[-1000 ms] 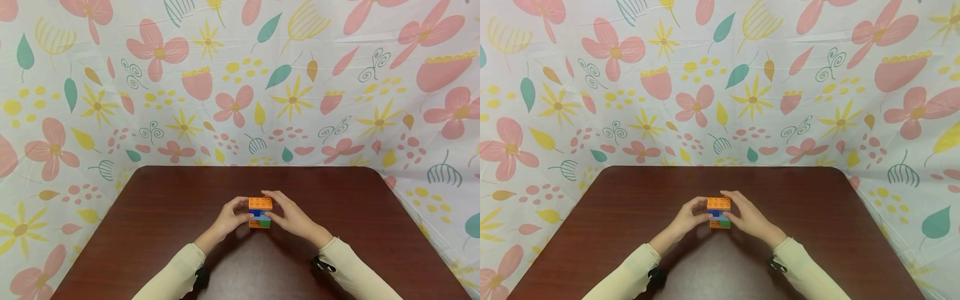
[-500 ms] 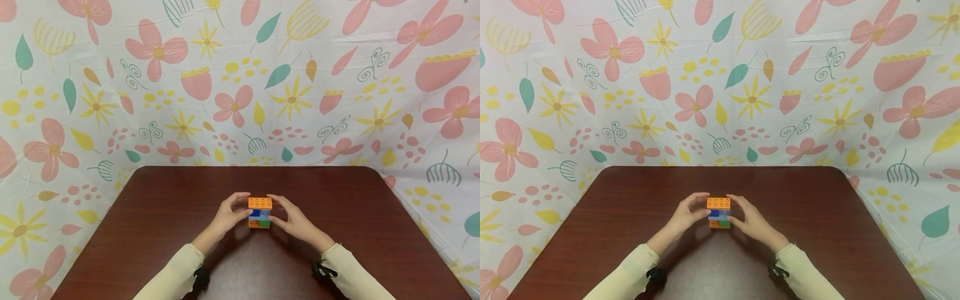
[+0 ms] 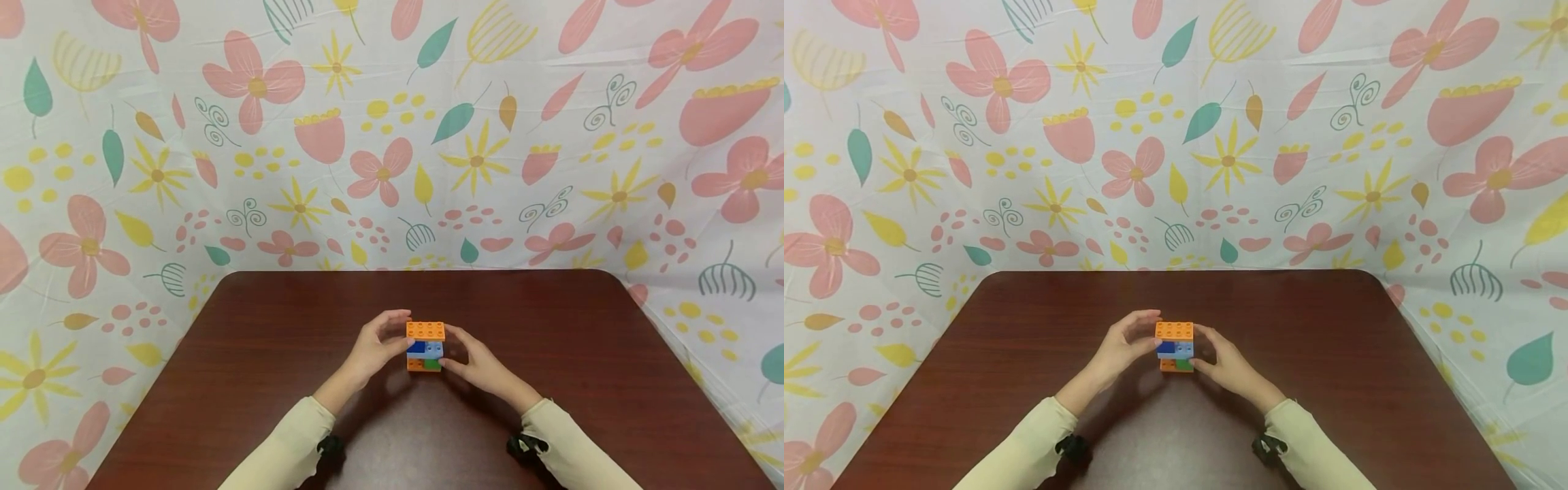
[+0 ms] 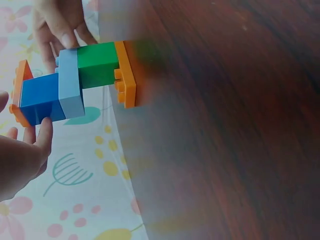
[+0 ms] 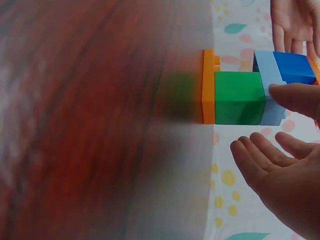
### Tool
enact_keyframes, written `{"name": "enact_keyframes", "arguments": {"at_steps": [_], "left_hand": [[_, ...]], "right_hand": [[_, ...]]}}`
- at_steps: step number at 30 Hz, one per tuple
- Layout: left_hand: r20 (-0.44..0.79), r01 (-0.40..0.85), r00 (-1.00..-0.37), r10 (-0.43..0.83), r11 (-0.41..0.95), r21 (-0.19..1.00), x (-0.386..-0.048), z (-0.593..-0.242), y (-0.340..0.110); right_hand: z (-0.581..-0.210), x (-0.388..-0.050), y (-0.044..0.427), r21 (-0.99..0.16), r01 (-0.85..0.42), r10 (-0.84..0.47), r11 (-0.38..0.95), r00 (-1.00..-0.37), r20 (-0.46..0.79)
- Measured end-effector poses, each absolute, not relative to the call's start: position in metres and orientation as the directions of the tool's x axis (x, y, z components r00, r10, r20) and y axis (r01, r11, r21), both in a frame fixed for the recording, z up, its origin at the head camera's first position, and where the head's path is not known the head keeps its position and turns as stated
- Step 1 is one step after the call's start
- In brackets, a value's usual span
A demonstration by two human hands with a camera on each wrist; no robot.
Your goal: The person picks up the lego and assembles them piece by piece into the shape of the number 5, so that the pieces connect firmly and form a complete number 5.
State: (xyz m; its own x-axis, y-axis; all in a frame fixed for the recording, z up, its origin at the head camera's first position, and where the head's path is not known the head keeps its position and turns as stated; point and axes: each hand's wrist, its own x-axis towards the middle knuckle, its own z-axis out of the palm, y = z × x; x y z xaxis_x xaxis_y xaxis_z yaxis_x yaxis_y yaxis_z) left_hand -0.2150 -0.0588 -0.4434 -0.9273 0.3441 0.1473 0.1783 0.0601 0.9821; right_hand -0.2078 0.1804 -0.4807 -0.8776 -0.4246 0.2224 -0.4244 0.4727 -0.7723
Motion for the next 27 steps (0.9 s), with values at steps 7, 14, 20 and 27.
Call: {"name": "enact_keyframes", "arguments": {"at_steps": [7,14,20,27], "left_hand": [[0.121,0.151,-0.927,0.355,0.058,0.987,-0.206,-0.425,-0.058],[0.091,0.12,-0.937,0.338,0.066,0.991,-0.199,-0.414,-0.059],[0.074,0.106,-0.943,0.326,0.081,0.991,-0.199,-0.415,-0.058],[0.077,0.113,-0.944,0.322,0.092,0.989,-0.209,-0.43,-0.059]], "right_hand": [[-0.481,-0.211,0.177,-0.793,-0.418,-0.473,0.442,-0.86,0.19],[-0.487,-0.216,0.18,-0.791,-0.418,-0.514,0.446,-0.844,0.156],[-0.487,-0.217,0.182,-0.794,-0.415,-0.536,0.444,-0.833,0.135],[-0.485,-0.216,0.179,-0.796,-0.405,-0.531,0.449,-0.838,0.126]]}}
